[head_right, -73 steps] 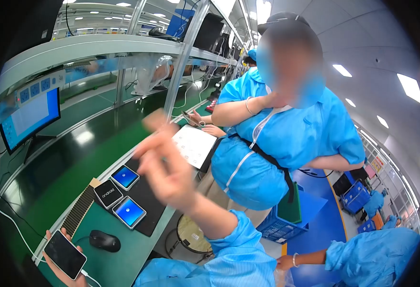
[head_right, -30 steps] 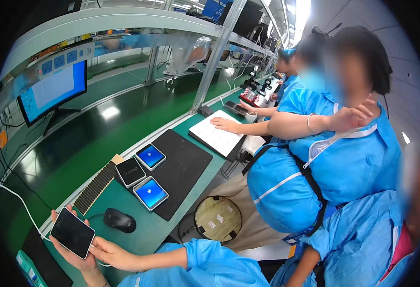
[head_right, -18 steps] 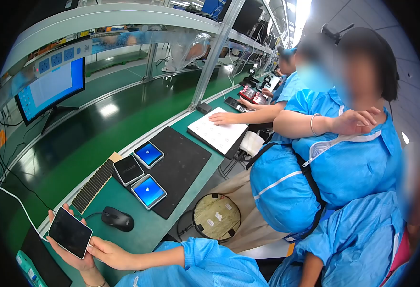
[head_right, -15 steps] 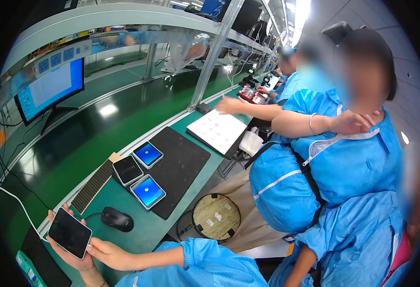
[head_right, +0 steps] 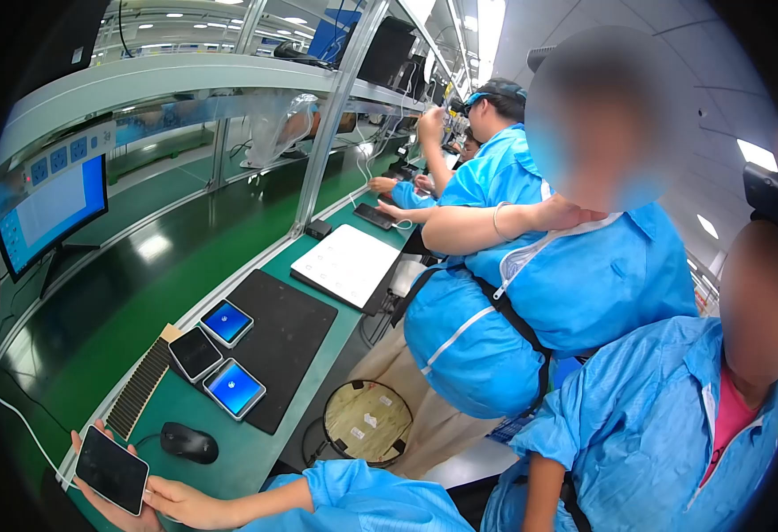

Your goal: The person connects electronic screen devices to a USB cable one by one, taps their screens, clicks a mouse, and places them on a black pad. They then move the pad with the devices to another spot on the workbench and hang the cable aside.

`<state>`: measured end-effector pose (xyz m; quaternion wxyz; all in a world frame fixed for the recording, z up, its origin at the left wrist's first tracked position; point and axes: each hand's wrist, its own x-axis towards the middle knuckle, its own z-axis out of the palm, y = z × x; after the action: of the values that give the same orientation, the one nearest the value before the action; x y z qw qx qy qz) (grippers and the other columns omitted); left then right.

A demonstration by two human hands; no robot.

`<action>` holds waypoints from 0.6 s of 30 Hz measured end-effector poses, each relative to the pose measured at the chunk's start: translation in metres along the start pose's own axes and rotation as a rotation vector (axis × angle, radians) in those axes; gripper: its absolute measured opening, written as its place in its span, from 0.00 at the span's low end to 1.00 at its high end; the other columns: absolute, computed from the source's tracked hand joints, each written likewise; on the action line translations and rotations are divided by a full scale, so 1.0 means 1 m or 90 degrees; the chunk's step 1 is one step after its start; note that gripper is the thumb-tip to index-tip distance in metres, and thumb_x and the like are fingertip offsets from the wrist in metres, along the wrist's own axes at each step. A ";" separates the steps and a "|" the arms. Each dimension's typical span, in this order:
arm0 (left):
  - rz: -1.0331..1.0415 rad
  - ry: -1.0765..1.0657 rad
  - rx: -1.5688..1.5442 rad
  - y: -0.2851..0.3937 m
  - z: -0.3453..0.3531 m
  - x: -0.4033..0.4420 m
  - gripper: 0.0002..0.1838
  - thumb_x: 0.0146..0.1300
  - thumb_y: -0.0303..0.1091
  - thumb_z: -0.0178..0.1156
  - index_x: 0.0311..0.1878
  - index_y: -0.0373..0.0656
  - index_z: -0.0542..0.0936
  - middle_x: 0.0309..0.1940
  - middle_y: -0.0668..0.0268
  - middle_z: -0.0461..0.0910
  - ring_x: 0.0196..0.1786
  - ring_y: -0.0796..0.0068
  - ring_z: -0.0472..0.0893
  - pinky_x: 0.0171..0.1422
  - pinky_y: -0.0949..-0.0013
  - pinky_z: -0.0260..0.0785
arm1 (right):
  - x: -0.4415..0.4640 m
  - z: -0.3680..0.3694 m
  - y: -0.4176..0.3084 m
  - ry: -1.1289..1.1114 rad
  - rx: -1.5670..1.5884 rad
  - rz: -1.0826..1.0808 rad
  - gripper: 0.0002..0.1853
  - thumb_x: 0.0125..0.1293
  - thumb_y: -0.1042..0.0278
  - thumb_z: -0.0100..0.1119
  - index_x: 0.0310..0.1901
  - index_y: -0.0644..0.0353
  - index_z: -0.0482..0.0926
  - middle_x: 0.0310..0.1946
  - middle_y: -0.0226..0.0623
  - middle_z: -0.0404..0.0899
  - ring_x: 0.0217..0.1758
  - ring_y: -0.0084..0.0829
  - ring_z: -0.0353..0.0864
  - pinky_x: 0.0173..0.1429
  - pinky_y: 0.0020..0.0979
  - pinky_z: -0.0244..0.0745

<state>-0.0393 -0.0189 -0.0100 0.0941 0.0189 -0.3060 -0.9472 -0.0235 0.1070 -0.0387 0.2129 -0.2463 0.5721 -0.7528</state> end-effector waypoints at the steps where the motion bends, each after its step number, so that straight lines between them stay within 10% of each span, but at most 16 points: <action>1: 0.001 -0.005 0.000 0.000 0.000 -0.001 0.37 0.68 0.66 0.30 0.75 0.58 0.53 0.70 0.63 0.62 0.70 0.72 0.62 0.68 0.64 0.59 | -0.001 0.002 -0.001 0.004 0.013 -0.006 0.15 0.77 0.61 0.40 0.52 0.65 0.67 0.44 0.31 0.71 0.50 0.20 0.67 0.58 0.26 0.65; 12: 0.003 0.077 -0.011 0.003 0.014 -0.005 0.36 0.68 0.66 0.31 0.74 0.58 0.54 0.70 0.62 0.62 0.68 0.73 0.64 0.64 0.66 0.65 | -0.002 0.006 -0.004 -0.009 -0.007 -0.001 0.16 0.77 0.59 0.39 0.49 0.65 0.67 0.43 0.30 0.71 0.49 0.20 0.67 0.57 0.26 0.64; 14: 0.002 0.083 -0.012 0.003 0.013 -0.006 0.36 0.69 0.66 0.31 0.74 0.59 0.54 0.70 0.62 0.62 0.68 0.73 0.64 0.64 0.66 0.65 | -0.005 0.010 -0.009 0.092 -0.095 -0.034 0.14 0.75 0.59 0.46 0.53 0.58 0.73 0.30 0.22 0.68 0.32 0.15 0.65 0.34 0.22 0.67; 17: 0.007 0.040 0.026 0.002 0.014 -0.008 0.36 0.69 0.64 0.33 0.74 0.56 0.53 0.69 0.59 0.62 0.67 0.70 0.66 0.61 0.64 0.70 | -0.006 0.011 -0.004 0.111 -0.101 -0.015 0.13 0.74 0.60 0.48 0.46 0.60 0.75 0.28 0.27 0.72 0.30 0.20 0.70 0.35 0.26 0.69; 18: 0.065 0.034 0.066 0.002 0.024 -0.009 0.36 0.69 0.61 0.34 0.72 0.46 0.57 0.67 0.50 0.63 0.65 0.54 0.67 0.63 0.52 0.68 | -0.005 0.008 0.000 0.111 -0.100 -0.014 0.13 0.74 0.60 0.48 0.46 0.60 0.75 0.28 0.27 0.72 0.30 0.20 0.70 0.35 0.26 0.69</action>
<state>-0.0320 -0.0047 0.0100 0.1497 0.0336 -0.3526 -0.9231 -0.0150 0.1043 -0.0373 0.1346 -0.2021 0.6427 -0.7266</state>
